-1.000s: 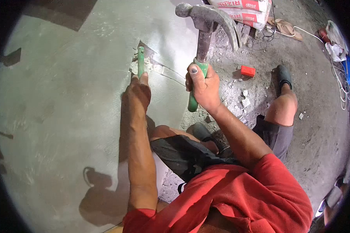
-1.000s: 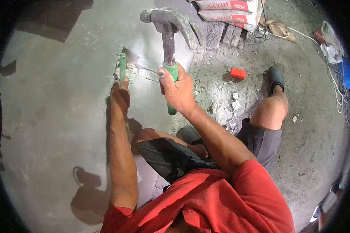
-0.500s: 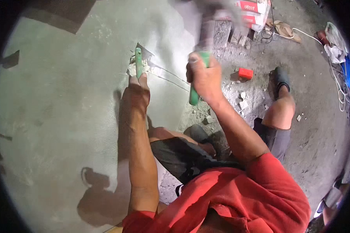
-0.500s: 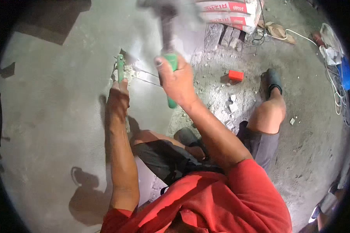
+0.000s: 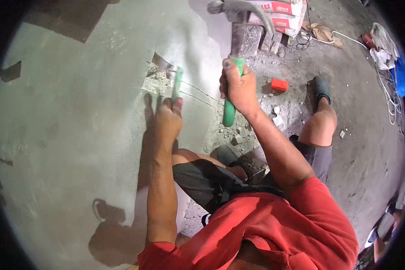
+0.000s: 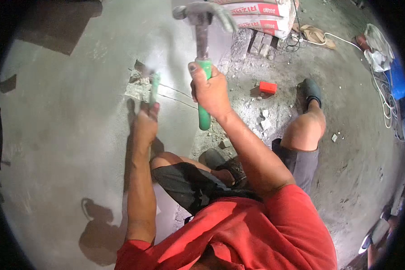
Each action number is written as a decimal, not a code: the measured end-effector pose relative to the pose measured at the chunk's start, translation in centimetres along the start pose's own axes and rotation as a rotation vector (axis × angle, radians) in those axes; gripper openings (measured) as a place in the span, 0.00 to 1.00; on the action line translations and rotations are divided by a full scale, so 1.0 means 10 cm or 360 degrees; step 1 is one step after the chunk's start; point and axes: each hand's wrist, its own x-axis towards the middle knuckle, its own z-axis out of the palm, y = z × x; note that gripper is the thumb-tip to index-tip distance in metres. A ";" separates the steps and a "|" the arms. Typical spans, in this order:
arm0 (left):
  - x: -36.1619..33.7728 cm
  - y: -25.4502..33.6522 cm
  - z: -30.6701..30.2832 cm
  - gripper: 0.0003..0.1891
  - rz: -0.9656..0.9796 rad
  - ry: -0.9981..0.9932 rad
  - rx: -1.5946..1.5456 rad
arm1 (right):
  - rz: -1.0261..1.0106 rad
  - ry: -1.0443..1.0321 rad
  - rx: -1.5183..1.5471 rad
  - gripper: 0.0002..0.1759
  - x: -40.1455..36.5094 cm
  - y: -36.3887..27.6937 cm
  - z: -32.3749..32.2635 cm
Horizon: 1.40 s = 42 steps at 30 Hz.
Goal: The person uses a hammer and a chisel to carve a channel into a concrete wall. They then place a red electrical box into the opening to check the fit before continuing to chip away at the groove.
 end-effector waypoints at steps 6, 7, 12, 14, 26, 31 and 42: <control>0.33 -0.12 -0.17 0.31 -0.0335 -0.0158 -0.0162 | 0.0073 -0.0117 -0.0254 0.21 -0.09 -0.16 -0.13; 0.37 -0.12 -0.20 0.31 -0.0328 -0.0154 -0.0155 | 0.0098 -0.0195 -0.0386 0.21 -0.11 -0.17 -0.14; 0.37 -0.03 -0.29 0.36 -0.0549 -0.0367 -0.0671 | -0.0003 -0.0225 -0.0589 0.24 -0.12 -0.05 -0.13; 0.48 -0.16 -0.17 0.36 -0.0485 -0.0327 -0.0553 | -0.0131 -0.0167 -0.0432 0.24 -0.13 -0.04 -0.10; 0.44 0.03 -0.08 0.19 -0.0393 -0.0028 -0.1042 | -0.0076 -0.0386 -0.0911 0.27 0.27 0.69 0.47; 0.49 -0.02 -0.01 0.19 -0.0544 -0.0088 -0.0893 | -0.0151 -0.0250 -0.0735 0.29 0.14 -0.05 0.23; 0.67 -0.13 0.18 0.21 -0.0350 0.0073 -0.0787 | -0.0090 -0.0218 -0.0865 0.29 0.38 0.56 0.19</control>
